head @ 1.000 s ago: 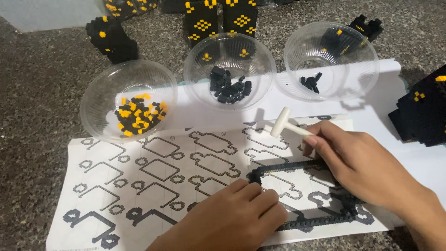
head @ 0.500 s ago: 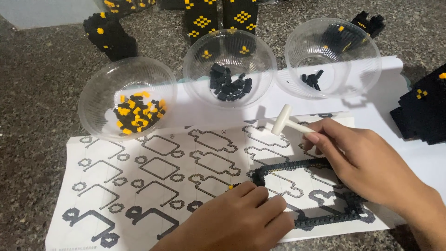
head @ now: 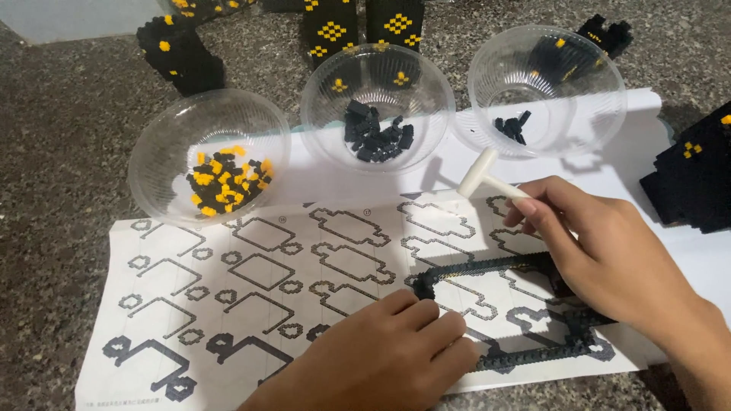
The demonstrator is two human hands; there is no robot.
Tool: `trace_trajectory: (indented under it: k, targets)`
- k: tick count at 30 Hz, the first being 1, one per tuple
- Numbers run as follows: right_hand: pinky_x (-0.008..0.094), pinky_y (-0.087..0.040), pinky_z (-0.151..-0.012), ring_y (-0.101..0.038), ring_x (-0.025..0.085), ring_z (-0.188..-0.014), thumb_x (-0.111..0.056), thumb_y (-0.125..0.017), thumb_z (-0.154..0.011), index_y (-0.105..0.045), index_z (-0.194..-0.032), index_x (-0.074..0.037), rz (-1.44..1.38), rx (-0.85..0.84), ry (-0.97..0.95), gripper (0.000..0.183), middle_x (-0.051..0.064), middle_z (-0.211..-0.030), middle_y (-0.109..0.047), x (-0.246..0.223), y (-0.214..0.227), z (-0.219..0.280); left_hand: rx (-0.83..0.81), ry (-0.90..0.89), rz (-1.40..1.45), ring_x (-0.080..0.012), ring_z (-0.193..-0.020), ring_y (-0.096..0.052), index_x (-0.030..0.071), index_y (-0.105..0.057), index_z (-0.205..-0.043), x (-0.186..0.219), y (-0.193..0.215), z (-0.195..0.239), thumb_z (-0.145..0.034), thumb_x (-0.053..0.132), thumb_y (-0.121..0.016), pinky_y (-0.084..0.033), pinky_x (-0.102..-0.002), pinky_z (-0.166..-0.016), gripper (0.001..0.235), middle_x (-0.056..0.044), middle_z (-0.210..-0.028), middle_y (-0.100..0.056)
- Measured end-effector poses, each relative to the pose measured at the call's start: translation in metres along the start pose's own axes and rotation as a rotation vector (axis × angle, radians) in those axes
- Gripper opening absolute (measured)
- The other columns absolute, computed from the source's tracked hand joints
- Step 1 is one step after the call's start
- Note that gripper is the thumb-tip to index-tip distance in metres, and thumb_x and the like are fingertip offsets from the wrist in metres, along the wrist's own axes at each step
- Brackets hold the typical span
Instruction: The person assembles a structure using small black and yellow plastic bricks, following a printed instruction sheet. They use a white plastic tool to press the bricks into place on the growing model.
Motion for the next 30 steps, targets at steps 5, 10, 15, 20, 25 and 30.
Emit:
trace_trajectory:
  k: [5, 10, 15, 20, 25, 30]
  targets:
    - [0.031, -0.040, -0.060, -0.055, 0.020, -0.049, -0.037, -0.044, -0.095, -0.067, -0.093, -0.026, 0.050, -0.002, -0.022, 0.026, 0.000, -0.058, -0.067, 0.002, 0.000, 0.000, -0.003, 0.021, -0.051, -0.0242, -0.069, -0.050, 0.006, -0.055, -0.087, -0.002, 0.008, -0.002, -0.100, 0.021, -0.045, -0.040, -0.036, -0.067, 0.022, -0.008, -0.080, -0.054]
    - [0.031, -0.040, -0.061, -0.053, 0.020, -0.049, -0.037, -0.043, -0.095, -0.067, -0.092, -0.026, 0.049, -0.012, -0.034, 0.027, -0.001, -0.060, -0.067, 0.001, 0.000, 0.000, -0.060, 0.063, -0.048, -0.0266, -0.069, -0.050, 0.005, -0.054, -0.086, -0.005, 0.013, -0.003, -0.101, 0.039, -0.037, -0.039, -0.039, -0.071, 0.040, -0.010, -0.077, -0.057]
    - [0.031, -0.038, -0.057, -0.050, 0.020, -0.045, -0.035, -0.044, -0.096, -0.068, -0.092, -0.025, 0.031, 0.002, -0.018, 0.026, 0.003, -0.052, -0.063, 0.001, 0.000, 0.001, -0.114, 0.109, -0.062, -0.0279, -0.066, -0.050, 0.005, -0.051, -0.085, -0.007, 0.011, -0.001, -0.099, 0.034, -0.045, -0.039, -0.040, -0.070, 0.033, -0.010, -0.071, -0.057]
    - [0.031, -0.039, -0.058, -0.050, 0.020, -0.046, -0.036, -0.045, -0.096, -0.068, -0.092, -0.026, 0.034, -0.008, -0.041, 0.026, 0.001, -0.056, -0.066, -0.002, 0.001, 0.001, -0.126, 0.128, -0.025, -0.0291, -0.070, -0.050, 0.005, -0.050, -0.087, -0.008, 0.017, -0.002, -0.086, 0.024, -0.049, -0.038, -0.041, -0.074, 0.019, -0.010, -0.072, -0.057]
    - [0.031, -0.040, -0.060, -0.054, 0.021, -0.048, -0.036, -0.044, -0.095, -0.067, -0.093, -0.026, 0.035, 0.003, -0.022, 0.025, 0.000, -0.060, -0.068, 0.000, 0.001, 0.001, -0.173, 0.176, 0.101, -0.0299, -0.080, -0.048, 0.007, -0.048, -0.087, -0.015, 0.024, 0.000, -0.079, 0.022, -0.068, -0.037, -0.043, -0.077, 0.026, -0.009, -0.083, -0.054]
    - [0.032, -0.041, -0.062, -0.060, 0.020, -0.055, -0.037, -0.045, -0.094, -0.066, -0.095, -0.024, 0.053, -0.016, -0.038, 0.024, -0.003, -0.068, -0.073, -0.002, 0.002, 0.001, -0.221, 0.372, 0.161, -0.0265, -0.088, -0.046, 0.011, -0.048, -0.089, -0.026, 0.027, 0.005, -0.074, 0.039, -0.074, -0.038, -0.040, -0.079, 0.042, -0.008, -0.096, -0.051]
Point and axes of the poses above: each hand's wrist, its own z-axis away from the middle knuckle, its own y-axis out of the back of the hand, x = y × z, the point moved 2 cm from there along -z, towards the middle knuckle
